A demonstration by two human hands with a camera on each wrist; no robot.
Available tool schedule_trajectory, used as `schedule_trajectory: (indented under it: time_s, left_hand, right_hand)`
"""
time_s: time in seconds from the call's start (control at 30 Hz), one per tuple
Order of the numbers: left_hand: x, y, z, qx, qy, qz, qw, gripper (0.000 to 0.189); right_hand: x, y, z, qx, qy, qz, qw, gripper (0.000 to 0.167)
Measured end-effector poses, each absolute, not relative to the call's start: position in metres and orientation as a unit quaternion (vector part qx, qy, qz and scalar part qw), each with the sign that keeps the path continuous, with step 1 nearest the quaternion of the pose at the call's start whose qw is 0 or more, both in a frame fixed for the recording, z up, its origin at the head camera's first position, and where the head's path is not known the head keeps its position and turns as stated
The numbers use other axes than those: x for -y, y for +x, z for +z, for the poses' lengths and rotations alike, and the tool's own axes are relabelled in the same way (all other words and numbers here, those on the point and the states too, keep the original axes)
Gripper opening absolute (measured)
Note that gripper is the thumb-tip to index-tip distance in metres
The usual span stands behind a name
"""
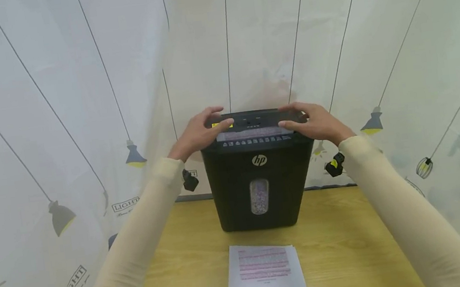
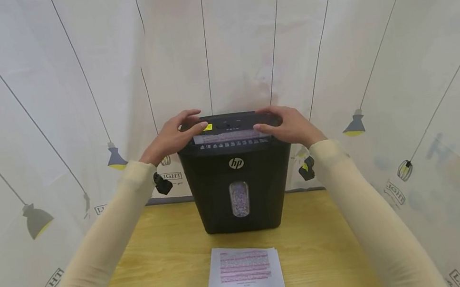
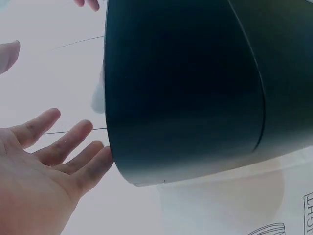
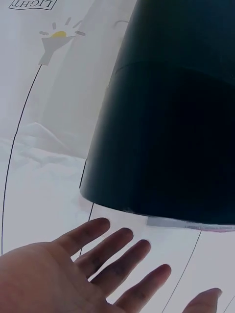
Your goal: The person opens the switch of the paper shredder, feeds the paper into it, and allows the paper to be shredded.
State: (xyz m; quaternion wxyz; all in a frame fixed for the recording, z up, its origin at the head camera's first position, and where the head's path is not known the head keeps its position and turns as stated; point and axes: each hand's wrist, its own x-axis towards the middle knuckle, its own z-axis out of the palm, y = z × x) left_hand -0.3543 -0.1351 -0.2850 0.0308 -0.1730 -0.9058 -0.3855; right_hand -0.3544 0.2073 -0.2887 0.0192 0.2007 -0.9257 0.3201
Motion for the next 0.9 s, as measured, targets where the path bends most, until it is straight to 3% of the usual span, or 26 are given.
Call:
schedule_trajectory:
  time_s: [0.4,0.9]
  left_hand:
    - [0.142,-0.340,-0.289,0.909,-0.190,-0.362,0.082,0.092]
    - [0.168,-0.320,-0.330,0.928,-0.162,-0.294,0.161,0.110]
  right_hand:
    - [-0.221,-0.343,-0.300,0.929,0.234,0.277,0.069,0.081]
    - [-0.239,-0.319,-0.339,0.938,0.181,0.275,0.112,0.098]
